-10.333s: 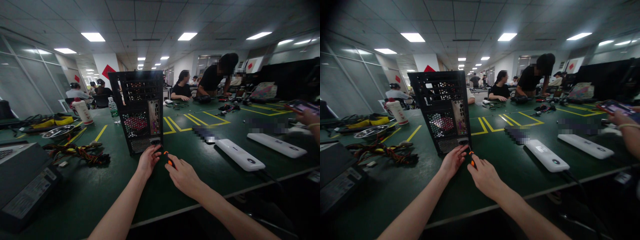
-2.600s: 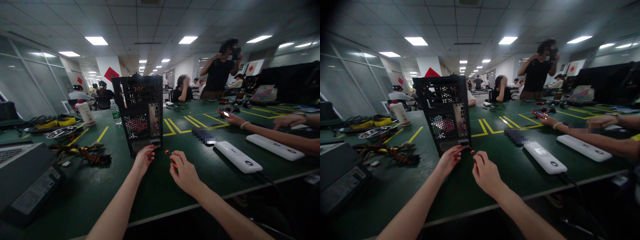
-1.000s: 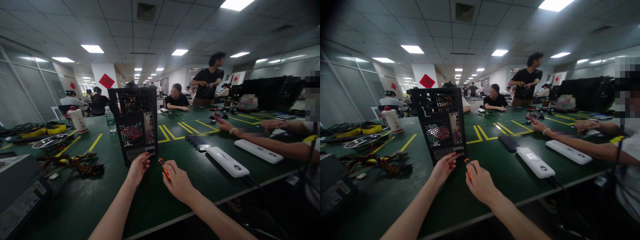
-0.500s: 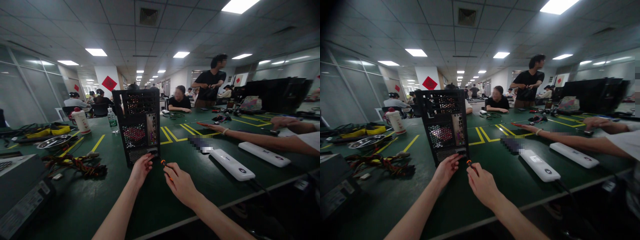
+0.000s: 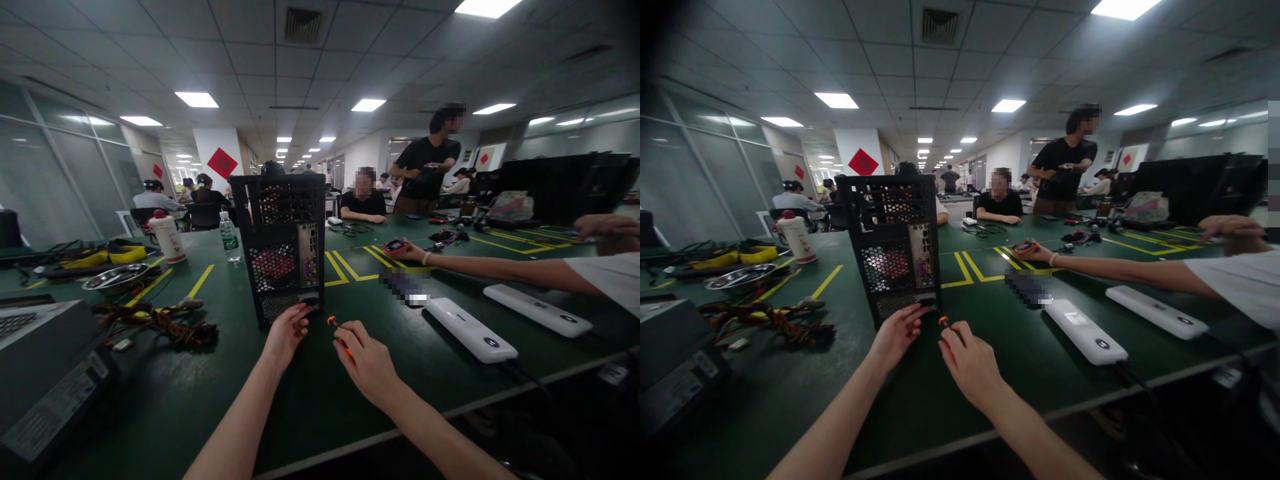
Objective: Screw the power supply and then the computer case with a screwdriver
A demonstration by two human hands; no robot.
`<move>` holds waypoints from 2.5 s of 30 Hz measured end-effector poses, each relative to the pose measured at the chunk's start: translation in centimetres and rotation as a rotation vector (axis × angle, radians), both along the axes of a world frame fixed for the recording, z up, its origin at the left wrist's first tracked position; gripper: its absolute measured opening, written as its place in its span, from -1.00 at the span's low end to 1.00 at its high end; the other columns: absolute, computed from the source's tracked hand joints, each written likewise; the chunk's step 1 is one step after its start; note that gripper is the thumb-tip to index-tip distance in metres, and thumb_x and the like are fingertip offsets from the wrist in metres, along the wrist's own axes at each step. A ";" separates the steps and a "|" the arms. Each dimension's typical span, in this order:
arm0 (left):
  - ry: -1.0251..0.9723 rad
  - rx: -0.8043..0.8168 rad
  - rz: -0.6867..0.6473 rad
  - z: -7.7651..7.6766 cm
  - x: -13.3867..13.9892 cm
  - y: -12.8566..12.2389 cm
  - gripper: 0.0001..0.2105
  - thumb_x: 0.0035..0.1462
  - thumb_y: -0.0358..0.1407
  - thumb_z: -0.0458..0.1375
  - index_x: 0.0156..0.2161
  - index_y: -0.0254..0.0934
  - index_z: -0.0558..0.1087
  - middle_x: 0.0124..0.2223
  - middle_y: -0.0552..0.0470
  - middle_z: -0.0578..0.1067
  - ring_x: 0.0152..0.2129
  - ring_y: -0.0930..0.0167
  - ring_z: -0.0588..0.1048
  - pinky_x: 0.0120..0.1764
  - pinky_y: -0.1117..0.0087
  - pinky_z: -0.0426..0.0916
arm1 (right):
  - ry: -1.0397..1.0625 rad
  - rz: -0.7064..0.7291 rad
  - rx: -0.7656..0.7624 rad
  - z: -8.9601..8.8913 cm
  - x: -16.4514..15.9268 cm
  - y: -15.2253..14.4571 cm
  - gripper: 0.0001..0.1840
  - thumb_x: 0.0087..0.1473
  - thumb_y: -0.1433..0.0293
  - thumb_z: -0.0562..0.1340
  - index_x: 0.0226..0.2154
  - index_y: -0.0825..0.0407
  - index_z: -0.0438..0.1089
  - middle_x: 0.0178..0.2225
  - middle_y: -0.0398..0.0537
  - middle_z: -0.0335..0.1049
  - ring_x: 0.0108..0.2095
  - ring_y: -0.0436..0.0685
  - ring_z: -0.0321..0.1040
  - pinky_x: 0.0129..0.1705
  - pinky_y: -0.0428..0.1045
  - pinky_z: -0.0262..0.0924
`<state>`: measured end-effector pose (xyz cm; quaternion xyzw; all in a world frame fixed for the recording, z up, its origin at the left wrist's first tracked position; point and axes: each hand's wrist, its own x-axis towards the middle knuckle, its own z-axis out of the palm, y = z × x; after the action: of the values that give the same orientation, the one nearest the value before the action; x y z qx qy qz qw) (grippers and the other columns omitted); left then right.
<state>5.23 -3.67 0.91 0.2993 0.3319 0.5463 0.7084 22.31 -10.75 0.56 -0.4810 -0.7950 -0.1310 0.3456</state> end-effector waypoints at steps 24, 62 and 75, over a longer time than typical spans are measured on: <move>-0.017 0.011 -0.004 -0.1 0.0 0.0 -0.77 -0.03 -0.38 0.02 -0.21 -0.39 0.32 -0.15 -0.19 0.42 -0.58 0.57 0.35 -0.55 0.56 0.22 | 0.042 0.035 -0.017 -0.4 -0.1 0.2 -0.81 0.05 0.44 -0.01 -0.22 0.08 0.17 -0.22 0.02 0.20 -0.35 0.02 0.30 -0.36 -0.07 0.25; -0.033 -0.082 -0.014 0.0 0.0 0.1 -0.83 -0.03 -0.43 0.04 -0.26 -0.37 0.26 -0.06 -0.19 0.39 -0.59 0.58 0.38 -0.56 0.56 0.30 | 0.001 0.010 -0.023 -0.2 0.2 0.3 -0.86 0.10 0.43 -0.03 -0.30 0.06 0.20 -0.36 -0.07 0.21 -0.43 -0.02 0.25 -0.39 -0.09 0.18; -0.087 -0.089 -0.014 0.4 0.1 -0.2 -0.88 0.00 -0.44 0.00 -0.29 -0.39 0.27 -0.09 -0.22 0.40 -0.57 0.56 0.39 -0.55 0.55 0.30 | -0.029 0.089 0.085 -0.6 0.3 0.6 -0.77 0.04 0.56 -0.02 -0.25 0.06 0.23 -0.22 0.03 0.25 -0.24 0.10 0.23 -0.19 0.07 0.19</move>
<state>5.36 -3.84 1.30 0.2457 0.3226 0.5383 0.7388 22.65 -10.11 -0.01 -0.4284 -0.8142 -0.1559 0.3596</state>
